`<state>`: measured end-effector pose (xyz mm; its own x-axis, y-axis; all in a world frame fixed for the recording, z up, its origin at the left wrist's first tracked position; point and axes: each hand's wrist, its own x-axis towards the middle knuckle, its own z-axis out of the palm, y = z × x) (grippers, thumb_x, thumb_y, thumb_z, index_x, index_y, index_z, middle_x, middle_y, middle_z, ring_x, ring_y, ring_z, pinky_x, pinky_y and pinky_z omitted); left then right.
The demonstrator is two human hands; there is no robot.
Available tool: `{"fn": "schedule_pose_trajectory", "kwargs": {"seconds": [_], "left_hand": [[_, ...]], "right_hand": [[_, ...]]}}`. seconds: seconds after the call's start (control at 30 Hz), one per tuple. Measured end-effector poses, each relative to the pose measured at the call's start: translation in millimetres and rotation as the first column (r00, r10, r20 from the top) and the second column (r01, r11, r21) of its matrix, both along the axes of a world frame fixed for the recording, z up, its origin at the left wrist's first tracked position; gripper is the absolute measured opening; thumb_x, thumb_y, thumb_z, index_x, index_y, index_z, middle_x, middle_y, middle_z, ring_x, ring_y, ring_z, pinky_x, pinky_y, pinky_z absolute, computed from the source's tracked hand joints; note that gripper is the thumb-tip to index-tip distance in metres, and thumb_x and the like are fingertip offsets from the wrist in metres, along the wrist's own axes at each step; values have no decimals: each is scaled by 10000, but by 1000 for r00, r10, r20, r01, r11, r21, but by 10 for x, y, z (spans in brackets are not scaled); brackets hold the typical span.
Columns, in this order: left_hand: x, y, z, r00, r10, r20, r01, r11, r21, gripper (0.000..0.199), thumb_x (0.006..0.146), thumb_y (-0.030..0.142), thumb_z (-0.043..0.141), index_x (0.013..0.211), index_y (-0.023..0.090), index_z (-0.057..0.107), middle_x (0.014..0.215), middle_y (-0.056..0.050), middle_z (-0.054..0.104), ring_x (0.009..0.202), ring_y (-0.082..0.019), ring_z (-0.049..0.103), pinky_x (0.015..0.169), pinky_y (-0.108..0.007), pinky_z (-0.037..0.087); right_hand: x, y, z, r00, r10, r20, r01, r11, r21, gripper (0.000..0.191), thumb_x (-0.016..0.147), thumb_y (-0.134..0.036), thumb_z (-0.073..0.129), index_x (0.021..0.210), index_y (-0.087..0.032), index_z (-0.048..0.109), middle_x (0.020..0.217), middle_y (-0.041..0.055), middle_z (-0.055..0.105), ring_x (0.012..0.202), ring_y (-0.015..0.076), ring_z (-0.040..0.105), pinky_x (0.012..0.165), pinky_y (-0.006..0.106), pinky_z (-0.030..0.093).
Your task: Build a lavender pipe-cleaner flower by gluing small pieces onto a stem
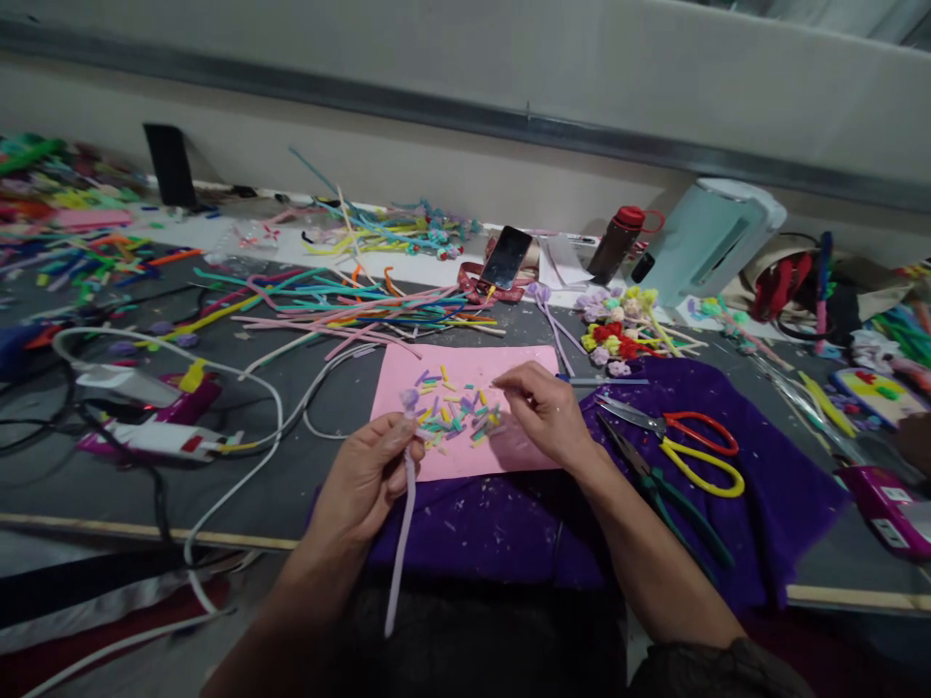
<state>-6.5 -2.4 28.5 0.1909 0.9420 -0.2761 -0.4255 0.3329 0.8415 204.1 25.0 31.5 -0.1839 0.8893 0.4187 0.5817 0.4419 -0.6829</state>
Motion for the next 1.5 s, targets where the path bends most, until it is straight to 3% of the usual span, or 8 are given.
{"fn": "schedule_pose_trajectory", "kwargs": {"seconds": [0.17,0.3,0.5,0.87,0.97,1.1,1.33,1.5], "left_hand": [[55,31,-68,997,-69,-33,69,998,-3,255,700,344,622,613,130,517,524,33,551,284,5,318,286,-136,181],[90,39,-141,992,-94,-80,99,994,49,242,710,342,616,629,133,526,539,29,565,293,2,329,298,-141,198],[160,35,-193,986,-102,-131,109,993,48,259,691,363,629,614,140,523,410,57,486,277,-11,310,303,-142,198],[184,29,-257,990,-102,-96,104,994,19,266,683,381,630,613,144,535,344,71,429,262,-16,296,302,-142,189],[166,39,-266,992,-105,-71,107,994,29,272,707,379,608,602,140,531,330,74,404,257,-16,281,298,-142,185],[151,43,-271,994,-94,-55,95,995,14,269,697,375,621,625,133,527,450,41,519,271,-9,310,288,-142,195],[153,36,-242,995,-95,-41,95,995,-8,264,689,364,629,610,133,530,496,33,548,273,-6,331,281,-139,232],[156,35,-253,995,-93,-31,93,996,7,245,694,347,628,616,128,552,486,31,545,283,-14,360,286,-142,259]], "right_hand": [[-52,-32,-25,994,-39,-106,28,995,-96,138,777,-251,547,857,-177,631,697,8,602,593,112,523,549,230,397],[-184,-86,-8,953,68,-296,-164,935,-314,132,763,-280,566,756,-167,633,670,-4,585,536,92,497,503,214,383],[-362,-147,-3,915,182,-360,-327,858,-397,113,716,-272,627,712,-160,638,670,4,589,625,111,514,576,230,394],[-378,-172,-57,860,25,-510,-367,725,-583,176,682,-278,632,618,-144,537,505,-57,453,424,41,368,386,161,274],[-360,-161,-13,788,-73,-612,-386,716,-582,137,669,-248,645,721,-159,555,527,-64,474,395,36,387,355,149,282],[-344,-129,-18,711,-101,-696,-447,699,-558,271,670,-251,651,925,-187,584,643,-45,536,448,53,474,371,158,374],[-372,-113,-116,693,-119,-711,-393,764,-511,183,672,-281,660,787,-161,585,668,-3,602,534,101,580,400,169,424],[-461,-140,-136,681,-183,-709,-333,785,-523,197,675,-305,661,797,-151,643,604,1,598,491,87,536,384,163,386]]}}
